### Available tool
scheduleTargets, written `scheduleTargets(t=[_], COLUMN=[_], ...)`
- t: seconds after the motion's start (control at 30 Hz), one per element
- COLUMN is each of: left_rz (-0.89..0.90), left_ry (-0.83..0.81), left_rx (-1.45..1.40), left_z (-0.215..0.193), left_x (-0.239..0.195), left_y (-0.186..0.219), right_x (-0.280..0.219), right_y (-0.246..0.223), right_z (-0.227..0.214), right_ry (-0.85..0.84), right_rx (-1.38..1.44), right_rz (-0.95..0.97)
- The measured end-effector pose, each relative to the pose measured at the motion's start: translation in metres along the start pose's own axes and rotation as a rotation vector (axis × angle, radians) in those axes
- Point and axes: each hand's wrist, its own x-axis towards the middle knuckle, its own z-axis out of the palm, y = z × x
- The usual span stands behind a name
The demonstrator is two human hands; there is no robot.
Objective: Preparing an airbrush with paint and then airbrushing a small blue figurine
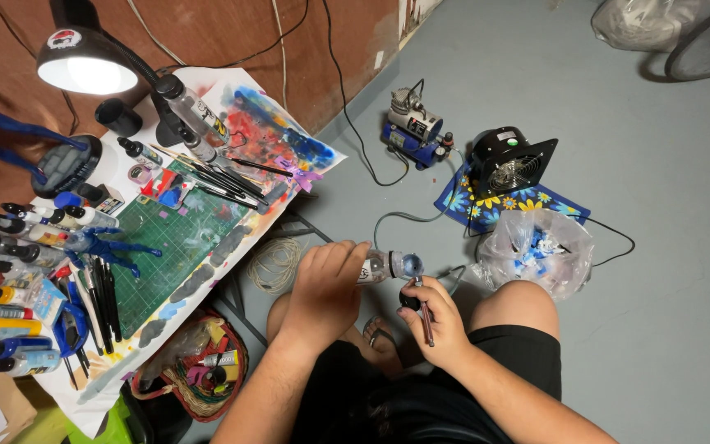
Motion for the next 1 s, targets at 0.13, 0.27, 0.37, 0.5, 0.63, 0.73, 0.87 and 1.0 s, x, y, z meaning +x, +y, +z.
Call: scheduleTargets(t=[0.13,0.27,0.37,0.5,0.63,0.73,0.87,1.0], left_rz=[0.006,0.002,-0.006,-0.013,-0.027,-0.029,-0.020,-0.005], left_ry=[0.000,-0.007,-0.016,-0.011,-0.025,-0.040,-0.041,-0.039], left_rx=[0.022,0.008,-0.006,-0.007,0.003,-0.005,0.001,-0.018], left_z=[-0.0004,-0.0008,0.0007,0.0003,0.0017,0.0013,0.0014,-0.0003], left_x=[0.0004,0.0009,-0.0003,-0.0004,-0.0013,-0.0008,-0.0010,-0.0001], left_y=[0.0002,0.0001,-0.0006,-0.0002,-0.0002,-0.0002,-0.0008,-0.0009], right_x=[0.0006,0.0001,0.0007,0.0008,-0.0008,-0.0005,-0.0011,-0.0005], right_y=[-0.0005,0.0004,-0.0008,-0.0008,0.0004,0.0005,0.0014,0.0002], right_z=[0.0001,0.0002,-0.0001,-0.0004,-0.0005,-0.0001,0.0001,-0.0002], right_ry=[0.000,0.000,-0.001,-0.009,-0.015,-0.009,-0.010,-0.008], right_rx=[0.020,0.016,0.023,0.041,0.038,0.056,0.063,0.072], right_rz=[-0.010,-0.001,-0.008,-0.017,0.006,-0.008,-0.007,-0.013])
